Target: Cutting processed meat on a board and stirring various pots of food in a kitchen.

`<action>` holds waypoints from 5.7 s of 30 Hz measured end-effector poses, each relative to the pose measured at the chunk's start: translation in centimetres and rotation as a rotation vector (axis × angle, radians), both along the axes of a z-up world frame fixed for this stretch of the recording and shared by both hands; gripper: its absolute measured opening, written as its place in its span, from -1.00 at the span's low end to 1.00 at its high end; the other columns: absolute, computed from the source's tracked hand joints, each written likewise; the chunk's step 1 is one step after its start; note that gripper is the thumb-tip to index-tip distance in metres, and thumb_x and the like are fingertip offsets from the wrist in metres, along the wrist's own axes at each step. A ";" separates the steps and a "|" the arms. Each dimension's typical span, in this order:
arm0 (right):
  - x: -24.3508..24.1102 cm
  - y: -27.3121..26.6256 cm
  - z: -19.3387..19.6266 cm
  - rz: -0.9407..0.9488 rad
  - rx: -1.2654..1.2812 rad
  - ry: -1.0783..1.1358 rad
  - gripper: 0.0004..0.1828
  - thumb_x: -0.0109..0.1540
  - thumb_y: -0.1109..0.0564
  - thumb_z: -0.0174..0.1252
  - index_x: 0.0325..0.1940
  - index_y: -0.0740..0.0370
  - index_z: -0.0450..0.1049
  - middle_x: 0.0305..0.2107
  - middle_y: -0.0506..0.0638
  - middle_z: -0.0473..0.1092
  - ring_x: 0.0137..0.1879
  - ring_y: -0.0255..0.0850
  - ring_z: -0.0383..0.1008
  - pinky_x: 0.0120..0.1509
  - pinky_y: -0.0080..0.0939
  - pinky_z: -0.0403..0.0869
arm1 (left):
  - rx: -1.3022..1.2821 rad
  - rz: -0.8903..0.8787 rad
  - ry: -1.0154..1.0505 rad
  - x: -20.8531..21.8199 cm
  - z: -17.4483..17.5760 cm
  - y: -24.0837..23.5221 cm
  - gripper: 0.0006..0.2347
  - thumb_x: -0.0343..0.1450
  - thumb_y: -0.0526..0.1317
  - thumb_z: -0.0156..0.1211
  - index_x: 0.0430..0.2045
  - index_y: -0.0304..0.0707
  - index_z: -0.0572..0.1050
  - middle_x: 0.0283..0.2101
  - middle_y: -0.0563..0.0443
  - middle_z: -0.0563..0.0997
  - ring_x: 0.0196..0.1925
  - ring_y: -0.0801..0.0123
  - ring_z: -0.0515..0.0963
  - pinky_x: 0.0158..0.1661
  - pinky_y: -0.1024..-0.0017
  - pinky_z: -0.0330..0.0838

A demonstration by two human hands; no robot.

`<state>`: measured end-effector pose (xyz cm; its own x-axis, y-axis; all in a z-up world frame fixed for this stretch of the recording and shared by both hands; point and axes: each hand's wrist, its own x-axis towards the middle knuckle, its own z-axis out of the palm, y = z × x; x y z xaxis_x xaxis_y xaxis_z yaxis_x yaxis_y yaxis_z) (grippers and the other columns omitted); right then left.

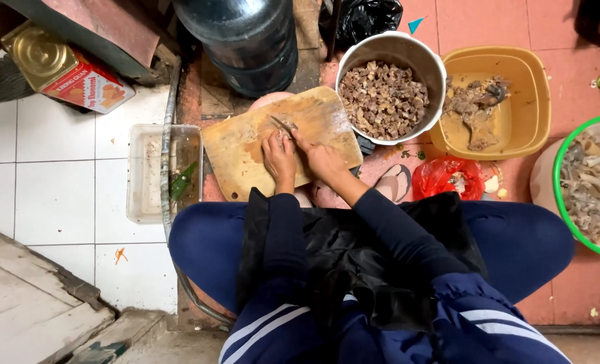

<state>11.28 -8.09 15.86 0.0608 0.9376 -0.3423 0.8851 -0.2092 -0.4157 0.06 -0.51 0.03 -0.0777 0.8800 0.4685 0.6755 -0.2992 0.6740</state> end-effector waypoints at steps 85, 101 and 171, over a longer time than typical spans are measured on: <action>7.1 -6.2 -2.3 -0.200 0.022 -0.014 -0.40 0.40 -0.05 -0.22 0.56 -0.34 -0.03 -0.24 0.35 0.54 -0.02 0.36 0.55 0.16 0.36 0.48 | 0.349 -0.066 0.288 3.6 0.3 0.6 -0.91 0.36 -0.20 0.30 -0.36 -0.03 0.51 -0.03 0.02 0.52 0.00 0.06 0.52 -0.12 0.20 0.41; 5.5 -2.2 -5.9 -0.001 0.036 -0.096 -0.33 0.40 0.12 -0.28 0.59 -0.33 -0.13 -0.23 0.23 0.44 -0.02 0.27 0.57 0.09 0.19 0.54 | 0.289 -0.193 0.266 3.7 -0.5 1.3 -0.91 0.38 -0.14 0.33 -0.28 0.08 0.62 -0.21 0.25 0.62 -0.04 0.22 0.52 -0.10 0.29 0.42; -1.5 -2.5 -2.5 -0.106 -0.031 0.137 -0.27 0.36 0.14 -0.34 0.63 -0.16 -0.26 -0.08 0.34 0.47 0.12 0.34 0.51 0.23 0.28 0.47 | -0.432 0.053 -0.037 -5.0 2.1 2.8 -0.62 0.27 -0.13 0.48 -0.01 0.12 0.58 -0.11 -0.15 0.54 0.00 -0.12 0.60 0.05 0.17 0.45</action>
<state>9.81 -10.55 13.37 0.1093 0.9173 -0.3829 0.7929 -0.3128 -0.5229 -4.92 2.30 2.13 -0.1382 0.9889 0.0546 0.6554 0.0500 0.7536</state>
